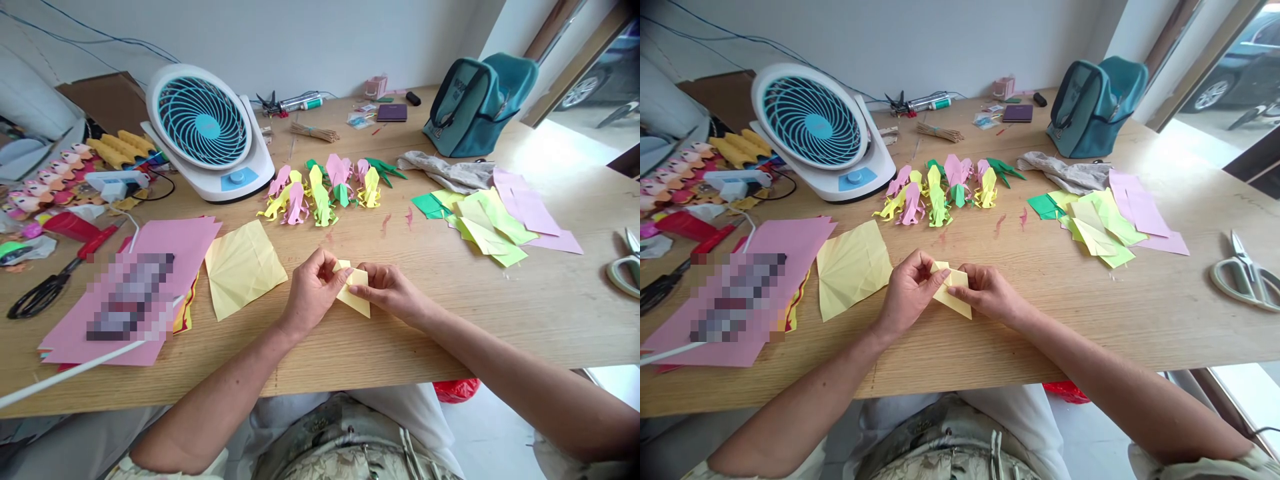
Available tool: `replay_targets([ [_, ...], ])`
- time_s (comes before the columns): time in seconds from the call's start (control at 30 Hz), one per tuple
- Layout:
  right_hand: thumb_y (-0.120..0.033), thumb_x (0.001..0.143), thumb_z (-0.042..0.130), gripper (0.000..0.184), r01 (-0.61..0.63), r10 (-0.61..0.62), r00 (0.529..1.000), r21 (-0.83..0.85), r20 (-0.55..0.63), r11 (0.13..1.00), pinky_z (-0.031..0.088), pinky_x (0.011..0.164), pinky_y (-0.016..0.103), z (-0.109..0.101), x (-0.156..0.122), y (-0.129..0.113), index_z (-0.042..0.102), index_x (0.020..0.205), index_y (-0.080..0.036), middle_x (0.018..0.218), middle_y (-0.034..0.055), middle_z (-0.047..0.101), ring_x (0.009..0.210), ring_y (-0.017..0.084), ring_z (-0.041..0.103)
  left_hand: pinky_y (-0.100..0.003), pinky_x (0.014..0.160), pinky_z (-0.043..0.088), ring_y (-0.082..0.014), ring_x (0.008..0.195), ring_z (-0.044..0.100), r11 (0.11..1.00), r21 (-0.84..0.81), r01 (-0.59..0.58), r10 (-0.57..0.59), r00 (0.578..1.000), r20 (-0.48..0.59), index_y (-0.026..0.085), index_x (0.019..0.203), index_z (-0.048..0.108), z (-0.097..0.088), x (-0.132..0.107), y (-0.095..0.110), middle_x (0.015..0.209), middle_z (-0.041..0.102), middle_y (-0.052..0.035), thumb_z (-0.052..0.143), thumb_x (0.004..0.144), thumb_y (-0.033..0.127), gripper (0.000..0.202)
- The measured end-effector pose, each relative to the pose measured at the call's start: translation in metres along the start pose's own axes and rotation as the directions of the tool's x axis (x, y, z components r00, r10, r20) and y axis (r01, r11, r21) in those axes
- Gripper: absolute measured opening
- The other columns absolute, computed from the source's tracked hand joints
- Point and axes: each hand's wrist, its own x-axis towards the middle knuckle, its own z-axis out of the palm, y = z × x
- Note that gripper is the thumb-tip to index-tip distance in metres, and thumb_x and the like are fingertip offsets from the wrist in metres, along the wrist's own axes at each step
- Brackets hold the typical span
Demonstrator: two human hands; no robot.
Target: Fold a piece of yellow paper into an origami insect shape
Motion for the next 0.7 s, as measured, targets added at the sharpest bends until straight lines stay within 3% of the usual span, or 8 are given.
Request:
replay_targets([
  [0.2,-0.052,0.074,0.078,0.04,0.041,-0.042,0.999,0.023,0.018,0.999,0.039,0.058,0.026,0.0017,-0.0007,0.0005,0.053,0.075,-0.021,0.065,-0.0033,0.052,0.066,0.014,0.051,-0.02,0.059,0.04,-0.0093,0.062,0.047,0.997,-0.071,0.015,-0.013,1.0,0.02,0.021,0.091,0.052,0.0008,-0.0004,-0.0004,0.07,0.05,0.0052,0.069,0.084,0.032,0.022],
  [0.33,-0.057,0.076,0.074,0.042,0.043,-0.044,0.999,-0.036,-0.021,0.998,0.034,0.053,0.025,0.0036,-0.0018,-0.0018,0.055,0.08,-0.02,0.066,-0.0033,0.051,0.06,0.011,0.044,-0.021,0.062,0.043,-0.0099,0.064,0.05,0.995,-0.092,0.042,-0.036,0.997,0.066,0.02,0.099,0.057,0.0003,0.0003,0.0035,0.072,0.053,0.0043,0.072,0.08,0.031,0.027],
  [0.53,-0.06,0.073,0.076,0.046,0.08,-0.083,0.996,-0.066,-0.042,0.995,0.033,0.054,0.024,0.0044,-0.002,0.0003,0.057,0.079,-0.019,0.069,-0.0027,0.052,0.061,0.011,0.042,-0.022,0.057,0.037,-0.0093,0.061,0.044,0.994,-0.078,0.072,-0.063,0.991,0.12,0.017,0.07,0.055,0.0011,0.0001,0.0027,0.067,0.05,0.0036,0.073,0.078,0.034,0.025],
  [0.7,-0.06,0.073,0.076,0.044,0.095,-0.108,0.99,-0.136,-0.089,0.986,0.035,0.053,0.025,0.0032,-0.0007,0.0071,0.059,0.077,-0.02,0.065,-0.0023,0.051,0.06,0.012,0.044,-0.021,0.055,0.034,-0.0083,0.059,0.04,0.989,-0.109,0.105,-0.091,0.988,0.123,0.018,0.067,0.049,0.0019,-0.0016,0.0017,0.064,0.046,0.0049,0.072,0.079,0.037,0.032],
])
